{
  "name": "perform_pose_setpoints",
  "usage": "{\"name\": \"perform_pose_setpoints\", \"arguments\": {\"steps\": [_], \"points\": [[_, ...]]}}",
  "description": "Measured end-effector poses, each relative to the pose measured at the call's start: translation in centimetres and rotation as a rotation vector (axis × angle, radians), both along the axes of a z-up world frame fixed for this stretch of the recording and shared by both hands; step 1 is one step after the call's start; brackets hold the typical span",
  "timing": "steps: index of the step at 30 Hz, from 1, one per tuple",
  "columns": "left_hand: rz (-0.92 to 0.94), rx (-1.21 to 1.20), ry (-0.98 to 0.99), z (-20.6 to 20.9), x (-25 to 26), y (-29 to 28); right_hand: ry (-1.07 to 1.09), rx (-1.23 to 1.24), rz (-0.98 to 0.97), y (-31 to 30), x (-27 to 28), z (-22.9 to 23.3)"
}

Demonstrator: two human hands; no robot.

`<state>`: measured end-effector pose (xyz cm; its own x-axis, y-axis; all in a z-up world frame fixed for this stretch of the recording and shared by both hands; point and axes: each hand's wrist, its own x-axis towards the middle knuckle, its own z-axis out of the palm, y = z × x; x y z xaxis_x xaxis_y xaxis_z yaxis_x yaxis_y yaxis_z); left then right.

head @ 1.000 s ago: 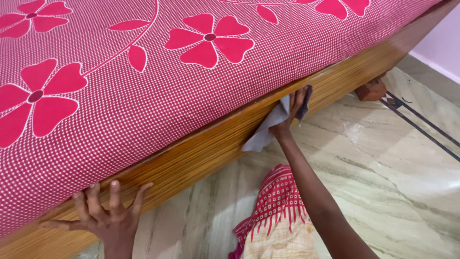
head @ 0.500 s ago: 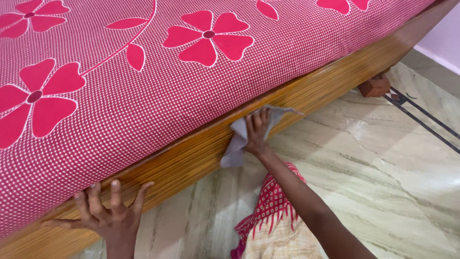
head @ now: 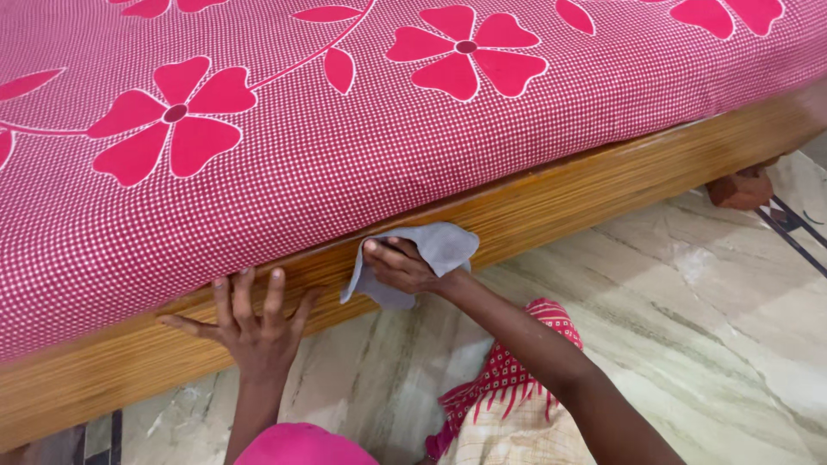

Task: The person cleans a wooden bed frame using a cloth, wiping along the sides and edges of the wooden surface.

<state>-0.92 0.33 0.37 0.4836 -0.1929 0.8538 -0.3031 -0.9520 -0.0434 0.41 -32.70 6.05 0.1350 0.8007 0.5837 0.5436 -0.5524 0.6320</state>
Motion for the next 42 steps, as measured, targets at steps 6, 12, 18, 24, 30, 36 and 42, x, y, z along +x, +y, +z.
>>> {"name": "perform_pose_setpoints", "arguments": {"steps": [6,12,18,24,30,36,42], "points": [[-0.006,0.005,-0.011,0.5,0.2,0.0,-0.091,0.106,-0.086,0.2,-0.9,1.1],[-0.011,-0.001,-0.02,0.5,0.3,-0.1,-0.126,0.246,-0.143,0.8,-1.2,3.3],[0.004,-0.002,-0.011,0.8,0.1,-0.3,-0.18,0.436,-0.047,3.2,-1.1,6.1],[0.007,0.009,-0.023,1.7,-0.2,-0.3,-0.023,0.374,-0.103,4.8,-2.5,7.6],[-0.009,0.006,-0.006,0.3,-0.1,0.0,0.0,0.261,-0.122,1.4,-1.7,7.8],[-0.01,-0.008,0.008,-0.9,0.5,0.4,0.029,0.347,-0.064,-5.3,-0.6,6.6],[-0.007,-0.003,-0.042,0.4,0.6,-0.1,-0.03,0.462,-0.289,-12.9,-1.5,5.6]]}}
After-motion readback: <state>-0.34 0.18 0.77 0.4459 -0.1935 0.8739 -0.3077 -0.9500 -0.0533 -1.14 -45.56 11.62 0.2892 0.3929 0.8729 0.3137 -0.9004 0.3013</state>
